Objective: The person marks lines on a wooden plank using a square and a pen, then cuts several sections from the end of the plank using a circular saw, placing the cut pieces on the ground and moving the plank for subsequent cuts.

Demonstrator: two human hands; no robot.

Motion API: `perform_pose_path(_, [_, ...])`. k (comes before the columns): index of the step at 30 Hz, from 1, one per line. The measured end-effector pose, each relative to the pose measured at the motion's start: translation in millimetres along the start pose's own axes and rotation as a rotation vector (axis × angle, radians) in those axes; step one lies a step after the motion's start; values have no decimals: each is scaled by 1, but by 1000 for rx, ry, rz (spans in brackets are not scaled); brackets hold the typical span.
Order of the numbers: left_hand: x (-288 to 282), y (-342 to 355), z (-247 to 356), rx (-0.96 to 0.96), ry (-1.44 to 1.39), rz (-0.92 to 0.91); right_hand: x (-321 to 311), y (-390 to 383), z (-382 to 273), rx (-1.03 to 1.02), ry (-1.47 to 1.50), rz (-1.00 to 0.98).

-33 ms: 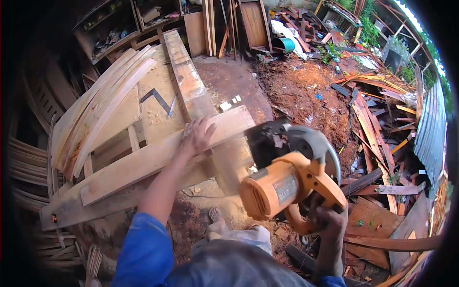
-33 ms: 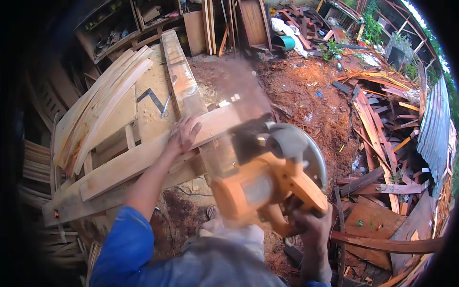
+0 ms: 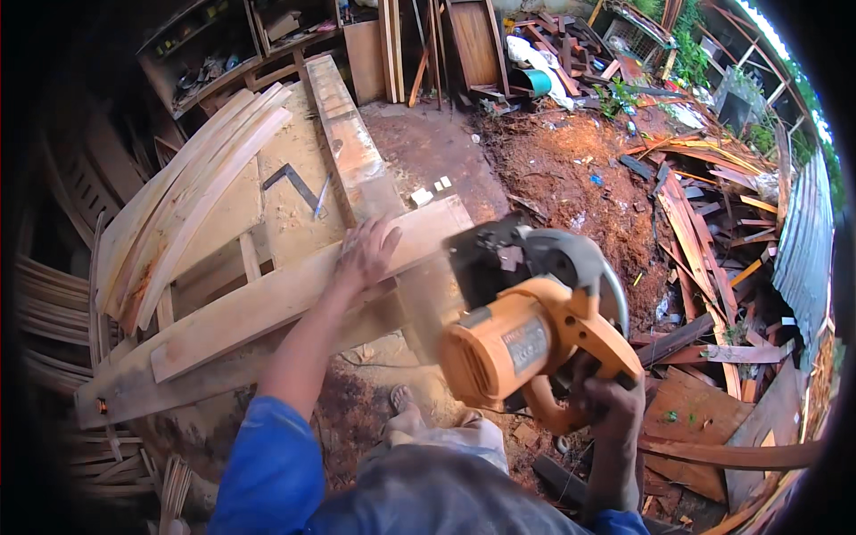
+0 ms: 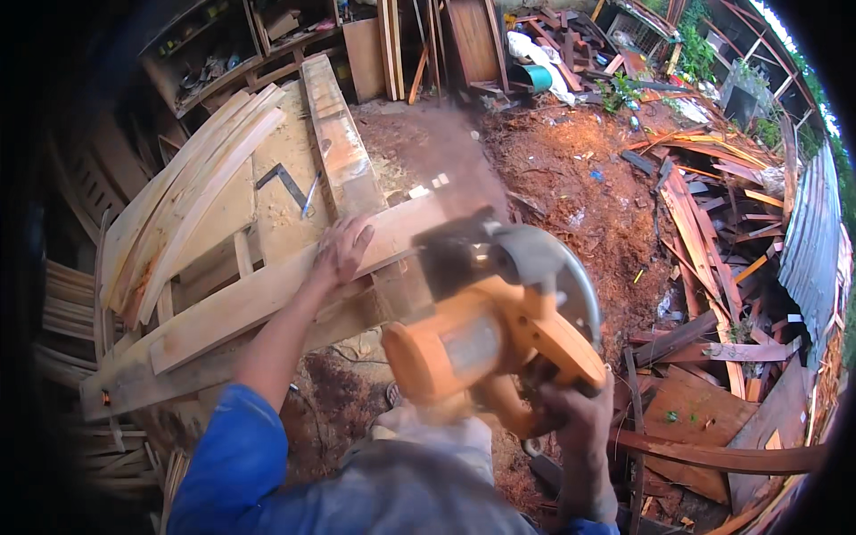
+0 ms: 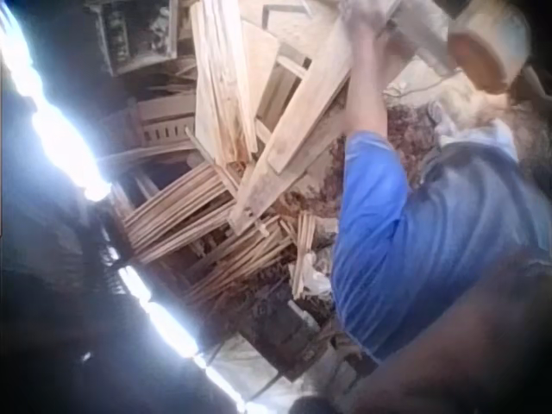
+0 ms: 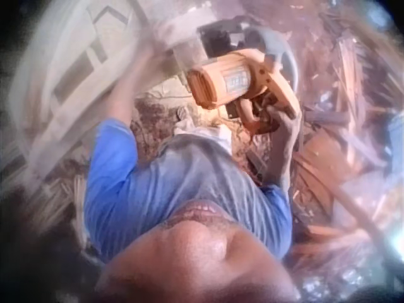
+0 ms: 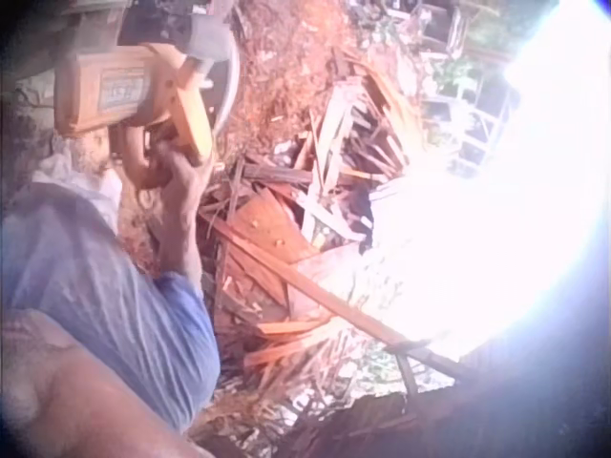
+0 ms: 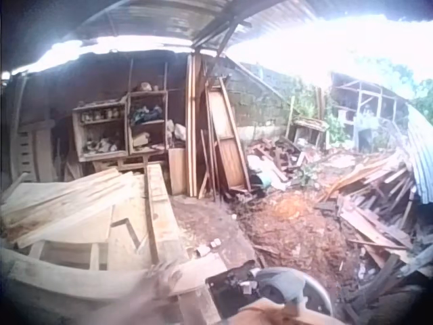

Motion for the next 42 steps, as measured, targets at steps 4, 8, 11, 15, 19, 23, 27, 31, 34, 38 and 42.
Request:
perform_pose_path(4, [2,5,-4,-30,-100,73,20,32,31,76,114,-98])
perform_pose_path(8, [-3,7,6,-21,-7,68,20,54,57,211,229,-120])
perform_pose_path(11, [-2,9,10,-43,17,38,27,61,57,212,269,-75])
perform_pose_path(15, [5,17,5,-134,35,-3,26,77,60,238,253,-60])
perform_pose_path(19, [1,17,4,-193,2,-10,23,86,56,258,234,-98])
perform_pose_path(23, [0,20,5,-202,-20,13,21,72,53,355,103,-52])
perform_pose_path(27, [-2,18,7,-109,31,78,18,62,51,278,-8,-96])
perform_pose_path(31, [-5,21,10,-116,24,79,28,69,45,353,147,-67])
perform_pose_path(34, [-4,21,8,-120,34,67,33,72,41,336,179,-17])
perform_pose_path(38, [-6,23,12,-116,30,65,29,77,42,332,123,-27])
perform_pose_path(42, [-7,24,13,-96,47,67,31,80,44,275,156,-44])
Point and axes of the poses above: each hand's wrist, its own y-axis towards the middle knuckle, its own x-axis out of the palm, z = x × y, the point moved 5 cm from there along y, towards the middle knuckle, and after that the axes turned 3 degrees about x, right-handed, at the moved point
